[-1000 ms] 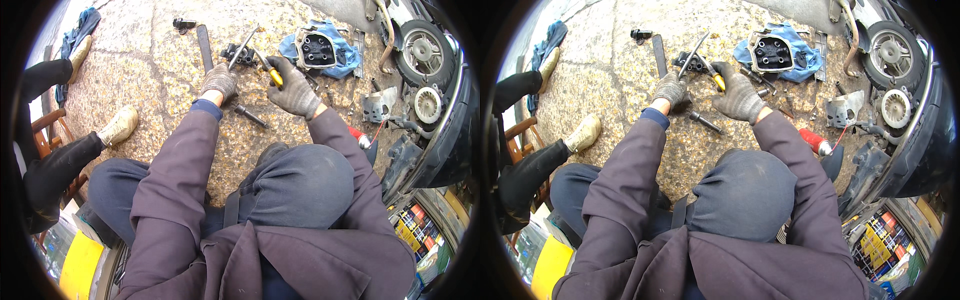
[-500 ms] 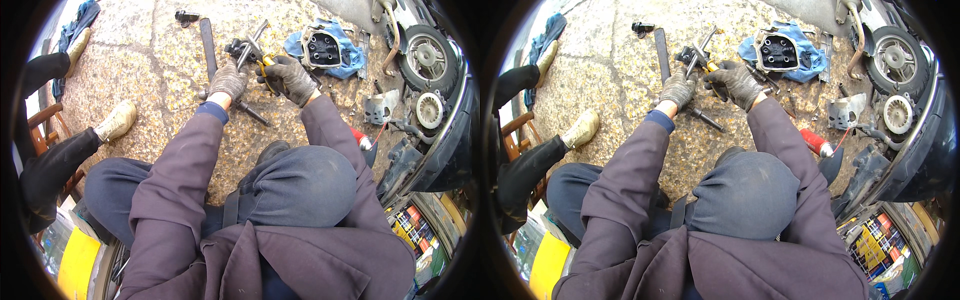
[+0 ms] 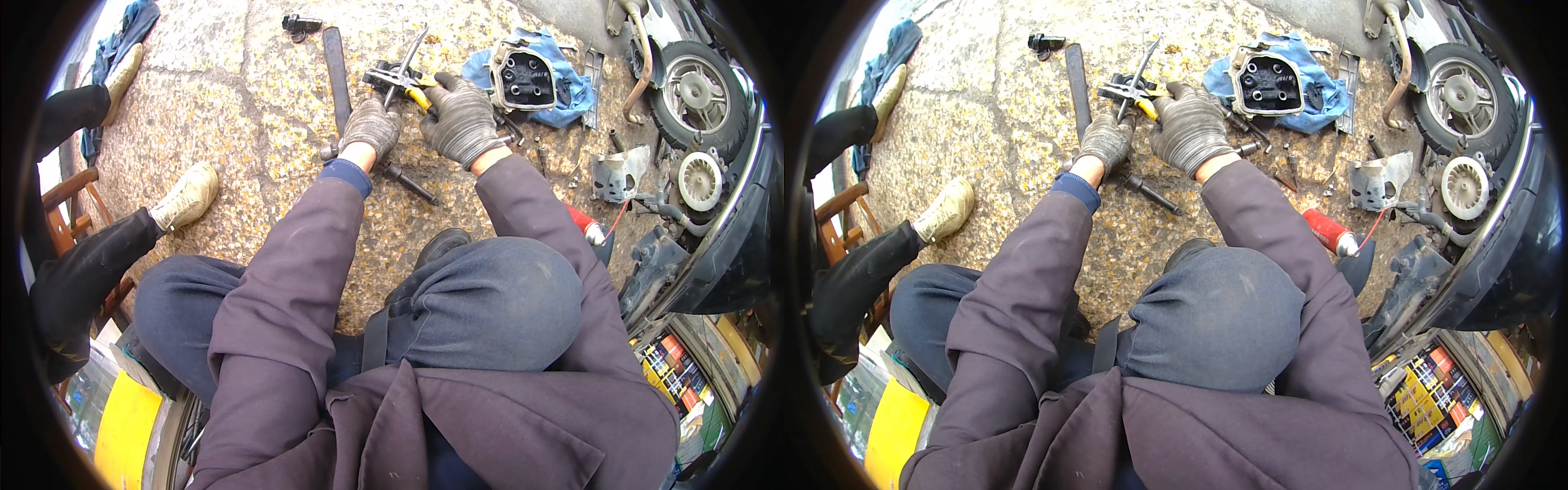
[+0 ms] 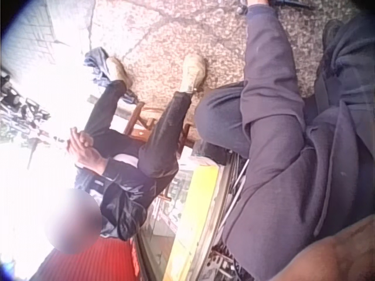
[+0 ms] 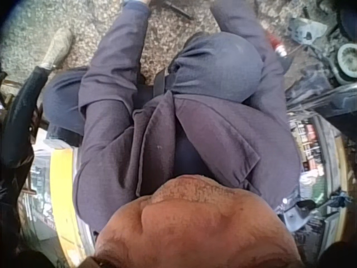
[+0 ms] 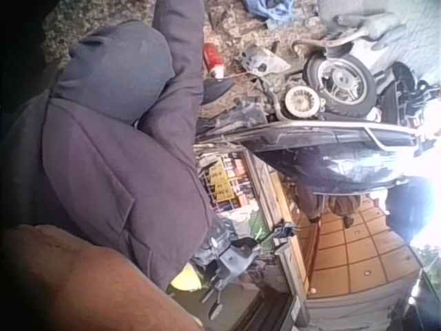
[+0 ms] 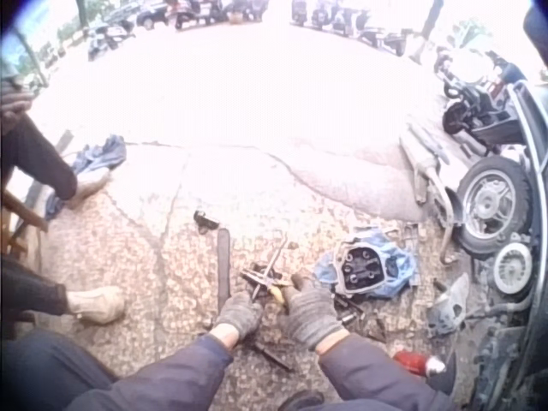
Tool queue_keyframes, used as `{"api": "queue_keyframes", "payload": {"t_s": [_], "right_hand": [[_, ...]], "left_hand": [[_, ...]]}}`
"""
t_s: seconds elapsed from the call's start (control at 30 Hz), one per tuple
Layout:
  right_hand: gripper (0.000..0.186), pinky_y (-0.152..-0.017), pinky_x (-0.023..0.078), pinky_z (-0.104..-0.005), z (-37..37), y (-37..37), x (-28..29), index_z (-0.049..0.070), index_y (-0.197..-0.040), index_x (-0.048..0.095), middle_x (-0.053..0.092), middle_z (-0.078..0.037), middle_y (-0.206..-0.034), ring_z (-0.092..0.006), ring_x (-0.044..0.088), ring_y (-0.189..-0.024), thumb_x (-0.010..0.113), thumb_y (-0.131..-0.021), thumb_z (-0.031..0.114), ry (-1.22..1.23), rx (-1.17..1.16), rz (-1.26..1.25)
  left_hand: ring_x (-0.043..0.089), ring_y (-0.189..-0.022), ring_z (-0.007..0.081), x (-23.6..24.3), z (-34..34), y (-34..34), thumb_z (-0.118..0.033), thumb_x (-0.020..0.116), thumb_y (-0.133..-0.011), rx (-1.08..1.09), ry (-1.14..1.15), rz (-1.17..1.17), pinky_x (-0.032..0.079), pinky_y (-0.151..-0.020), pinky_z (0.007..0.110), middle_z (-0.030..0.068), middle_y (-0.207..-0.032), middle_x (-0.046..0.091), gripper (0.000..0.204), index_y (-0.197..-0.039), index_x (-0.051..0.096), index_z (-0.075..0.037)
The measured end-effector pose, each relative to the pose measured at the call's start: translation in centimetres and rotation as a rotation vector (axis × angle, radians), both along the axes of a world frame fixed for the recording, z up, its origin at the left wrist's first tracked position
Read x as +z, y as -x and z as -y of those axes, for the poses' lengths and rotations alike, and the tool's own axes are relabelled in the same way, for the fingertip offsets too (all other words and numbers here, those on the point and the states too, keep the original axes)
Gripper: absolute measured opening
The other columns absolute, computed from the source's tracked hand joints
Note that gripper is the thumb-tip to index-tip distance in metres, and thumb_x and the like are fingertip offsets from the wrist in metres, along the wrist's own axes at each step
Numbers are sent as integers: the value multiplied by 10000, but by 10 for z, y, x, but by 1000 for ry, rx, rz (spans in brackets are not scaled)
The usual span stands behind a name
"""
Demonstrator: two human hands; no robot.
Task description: The person sits on the ground and uses pliers and a hammer to adjust a small metal scooter component. They repeatedly spray the part with a red aerosol can, then use pliers and a hammer to tap and reposition small pieces. The person continues this cycle of spraying and mechanical adjustment throughout the clip.
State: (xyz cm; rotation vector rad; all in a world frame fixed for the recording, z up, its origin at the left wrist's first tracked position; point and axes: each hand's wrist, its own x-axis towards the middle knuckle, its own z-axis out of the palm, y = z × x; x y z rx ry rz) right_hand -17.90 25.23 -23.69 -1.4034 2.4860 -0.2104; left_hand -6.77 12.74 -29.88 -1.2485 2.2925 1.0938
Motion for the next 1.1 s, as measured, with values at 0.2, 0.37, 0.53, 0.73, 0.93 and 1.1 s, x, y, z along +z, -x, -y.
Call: {"api": "queue_keyframes", "payload": {"t_s": [0.2, 0.37, 0.53, 0.73, 0.93, 1.1], "right_hand": [[454, -1054, 358, -576, 8, -14, 4, 72, -1224, 647, 506, -207, -1422, -371, 456, -1336, 647, -807, 249, -134, 103, -225], [418, -1049, 348, -605, 15, -20, 2, 45, -1238, 634, 476, -224, -1454, -390, 439, -1350, 580, -869, 234, -170, 120, -300], [390, -1039, 347, -620, 16, -18, -2, 59, -1210, 669, 533, -218, -1367, -386, 481, -1284, 573, -895, 267, -86, 133, -210], [504, -982, 418, -524, 16, -11, -4, 63, -1260, 616, 570, -200, -1265, -359, 548, -1176, 660, -814, 295, -37, 151, -125], [725, -915, 494, -482, 17, -7, -4, 31, -1456, 421, 554, -255, -1247, -388, 592, -1105, 671, -809, 242, 73, 113, -21], [796, -923, 519, -485, 21, -5, -2, 17, -1522, 314, 501, -314, -1304, -414, 589, -1133, 658, -835, 223, -26, 116, 8]], "left_hand": [[633, -1144, 387, 16, 2, 7, -299, 573, -921, 8, -111, 124, 492, -993, 466, 251, -1200, 661, 420, -1258, 629, -54], [652, -1061, 413, 15, 0, 4, -371, 583, -936, -7, -47, 70, 508, -922, 482, 266, -1094, 683, 418, -1179, 652, -38], [665, -1000, 427, 6, 1, 1, -359, 594, -943, 2, -42, -15, 515, -890, 489, 252, -1061, 697, 422, -1204, 631, -29], [672, -1006, 415, 18, -8, -2, -289, 656, -896, 216, -5, -69, 519, -883, 482, 288, -1033, 688, 641, -1423, 423, -7], [638, -1127, 341, 10, -4, -1, -161, 758, -790, 281, -42, -399, 513, -943, 389, 240, -1279, 579, 888, -1504, 265, 28], [618, -1168, 306, -24, 6, -5, -112, 785, -732, 281, -92, -464, 502, -971, 364, 210, -1254, 592, 813, -1428, 376, -14]]}}
